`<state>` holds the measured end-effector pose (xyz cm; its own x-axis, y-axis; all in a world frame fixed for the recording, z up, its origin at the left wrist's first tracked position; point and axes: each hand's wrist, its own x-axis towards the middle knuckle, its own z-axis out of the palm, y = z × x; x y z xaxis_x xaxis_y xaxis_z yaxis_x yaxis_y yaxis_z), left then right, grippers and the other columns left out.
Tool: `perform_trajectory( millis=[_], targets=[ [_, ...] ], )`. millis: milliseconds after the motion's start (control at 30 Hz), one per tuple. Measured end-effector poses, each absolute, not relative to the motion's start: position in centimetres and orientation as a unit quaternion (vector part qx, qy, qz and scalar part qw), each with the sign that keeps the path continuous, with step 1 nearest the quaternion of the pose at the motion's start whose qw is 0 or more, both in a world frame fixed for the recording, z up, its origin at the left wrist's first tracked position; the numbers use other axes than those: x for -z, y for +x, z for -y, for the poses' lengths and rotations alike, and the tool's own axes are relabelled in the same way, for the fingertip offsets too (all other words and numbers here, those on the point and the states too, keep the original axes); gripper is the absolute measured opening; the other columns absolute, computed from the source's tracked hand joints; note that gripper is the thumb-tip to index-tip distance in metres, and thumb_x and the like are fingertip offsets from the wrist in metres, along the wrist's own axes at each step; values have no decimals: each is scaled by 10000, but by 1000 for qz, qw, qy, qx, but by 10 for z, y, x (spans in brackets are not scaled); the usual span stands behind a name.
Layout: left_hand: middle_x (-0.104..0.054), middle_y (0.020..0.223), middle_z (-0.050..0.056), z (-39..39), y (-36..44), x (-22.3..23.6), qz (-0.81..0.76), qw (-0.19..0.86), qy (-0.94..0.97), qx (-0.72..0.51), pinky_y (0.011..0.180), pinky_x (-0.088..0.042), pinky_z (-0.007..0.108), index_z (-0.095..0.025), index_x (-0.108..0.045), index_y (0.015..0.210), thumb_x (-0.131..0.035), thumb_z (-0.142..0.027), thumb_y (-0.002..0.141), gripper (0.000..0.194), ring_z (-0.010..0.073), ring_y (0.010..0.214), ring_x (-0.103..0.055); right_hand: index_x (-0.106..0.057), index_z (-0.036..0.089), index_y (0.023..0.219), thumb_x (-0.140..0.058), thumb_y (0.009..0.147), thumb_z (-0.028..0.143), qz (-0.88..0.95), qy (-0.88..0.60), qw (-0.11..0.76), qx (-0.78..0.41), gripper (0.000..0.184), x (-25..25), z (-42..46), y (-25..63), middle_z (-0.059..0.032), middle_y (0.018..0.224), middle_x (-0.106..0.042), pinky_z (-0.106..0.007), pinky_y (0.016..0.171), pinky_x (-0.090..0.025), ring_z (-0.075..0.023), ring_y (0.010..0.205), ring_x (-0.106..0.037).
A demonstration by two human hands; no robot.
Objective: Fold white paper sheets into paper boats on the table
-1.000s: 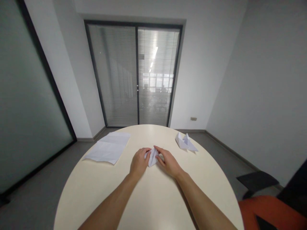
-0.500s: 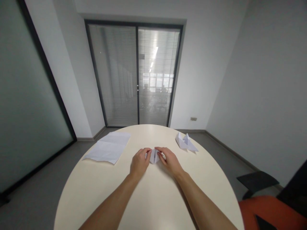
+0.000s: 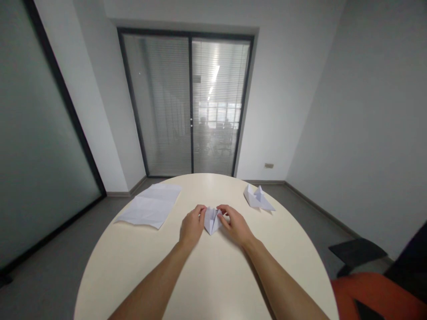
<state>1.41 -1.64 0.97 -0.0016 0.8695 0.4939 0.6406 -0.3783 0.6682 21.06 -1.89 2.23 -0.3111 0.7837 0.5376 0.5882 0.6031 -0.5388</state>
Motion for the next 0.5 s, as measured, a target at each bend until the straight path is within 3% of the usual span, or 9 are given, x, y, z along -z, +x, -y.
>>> perform_trajectory(
  millis=[300,500],
  targets=[
    [-736,938,80,6,8,-3,-567,154,634,-503,740,-483,295,-242,-578,1057,-384,-362,1005,234,223,873,-699,-571,240,1031,-496,936,341,749,-484,426,-153,158,-16,12,216,-28,880,-687,-300,714,-471,-188,793,-644],
    [-704,964,88,-7,3,6,-592,155,546,-572,759,-525,308,-236,-527,1069,-340,-360,1006,232,218,916,-688,-594,221,1198,-496,930,350,721,-480,466,-183,313,-11,6,220,-60,956,-703,-311,737,-509,-193,834,-647]
  ],
)
